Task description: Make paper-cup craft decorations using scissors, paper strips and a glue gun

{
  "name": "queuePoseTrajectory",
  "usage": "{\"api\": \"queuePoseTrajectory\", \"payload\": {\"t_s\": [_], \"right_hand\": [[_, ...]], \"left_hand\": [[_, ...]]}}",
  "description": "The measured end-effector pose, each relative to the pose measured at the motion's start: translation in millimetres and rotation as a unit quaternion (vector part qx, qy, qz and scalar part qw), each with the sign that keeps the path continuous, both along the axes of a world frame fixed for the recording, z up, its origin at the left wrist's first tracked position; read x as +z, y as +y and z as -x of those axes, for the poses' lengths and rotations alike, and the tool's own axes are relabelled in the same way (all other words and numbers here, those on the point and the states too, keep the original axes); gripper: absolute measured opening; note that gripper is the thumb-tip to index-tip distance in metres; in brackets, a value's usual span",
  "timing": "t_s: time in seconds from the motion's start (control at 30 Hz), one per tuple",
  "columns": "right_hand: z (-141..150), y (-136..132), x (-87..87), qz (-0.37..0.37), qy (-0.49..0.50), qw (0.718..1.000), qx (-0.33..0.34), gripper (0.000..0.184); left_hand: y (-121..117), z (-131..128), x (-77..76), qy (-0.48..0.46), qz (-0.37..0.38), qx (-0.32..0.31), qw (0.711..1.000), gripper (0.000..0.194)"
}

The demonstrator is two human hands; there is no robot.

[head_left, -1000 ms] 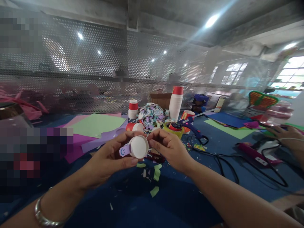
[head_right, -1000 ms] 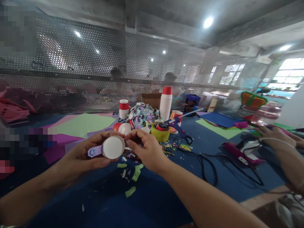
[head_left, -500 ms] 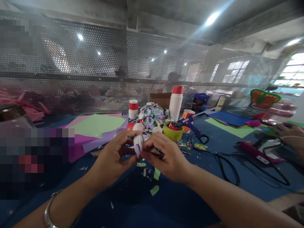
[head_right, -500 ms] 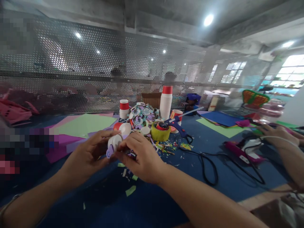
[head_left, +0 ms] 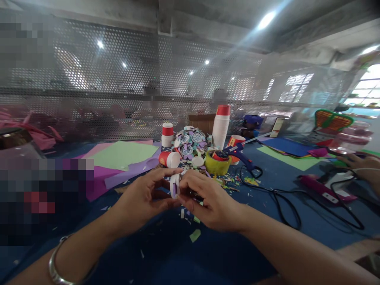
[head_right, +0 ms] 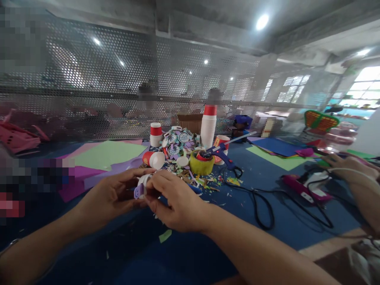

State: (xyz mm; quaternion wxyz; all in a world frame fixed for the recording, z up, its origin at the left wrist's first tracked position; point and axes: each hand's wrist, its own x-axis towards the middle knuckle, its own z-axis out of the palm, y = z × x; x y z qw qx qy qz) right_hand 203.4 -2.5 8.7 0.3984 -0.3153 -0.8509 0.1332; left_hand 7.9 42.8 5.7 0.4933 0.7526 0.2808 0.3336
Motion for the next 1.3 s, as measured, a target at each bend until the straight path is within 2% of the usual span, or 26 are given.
{"api": "queuePoseTrajectory", "payload": {"t_s": [0.2, 0.3, 0.43, 0.57, 0.67, 0.77, 0.93, 1.1, 1.3], "right_hand": [[-2, 6, -6.0, 0.007, 0.021, 1.0, -0.018, 0.012], [-6, 11, -8.0, 0.015, 0.069, 0.995, -0.072, 0.011], [-11, 18, -9.0, 0.053, 0.112, 0.983, -0.139, 0.012], [-10, 21, -10.3, 0.114, 0.112, 0.979, -0.124, 0.018], [-8, 22, -11.1, 0.162, 0.122, 0.973, -0.114, 0.022], [-6, 22, -11.2, 0.173, 0.126, 0.971, -0.109, 0.023], [-4, 21, -11.8, 0.224, 0.166, 0.958, -0.067, 0.02], [0, 22, -15.6, 0.273, 0.216, 0.937, -0.04, 0.021], [0, 23, -17.4, 0.287, 0.231, 0.927, -0.072, 0.019]], "left_hand": [[5, 2, -2.4, -0.021, 0.035, -0.028, 0.999, 0.054], [3, 0, 1.5, -0.075, 0.112, -0.01, 0.991, 0.051], [-2, -1, 3.8, -0.144, 0.214, 0.009, 0.966, 0.046], [-3, -3, 2.4, -0.166, 0.238, -0.001, 0.957, 0.048], [-4, -6, 2.7, -0.188, 0.259, 0.019, 0.947, 0.049], [-6, -11, 2.8, -0.199, 0.26, 0.055, 0.943, 0.042], [-5, -17, 2.0, -0.192, 0.244, 0.12, 0.943, 0.016], [-7, -17, 0.6, -0.163, 0.209, 0.131, 0.955, 0.019], [-7, -19, -3.7, -0.11, 0.18, 0.14, 0.968, 0.031]]}}
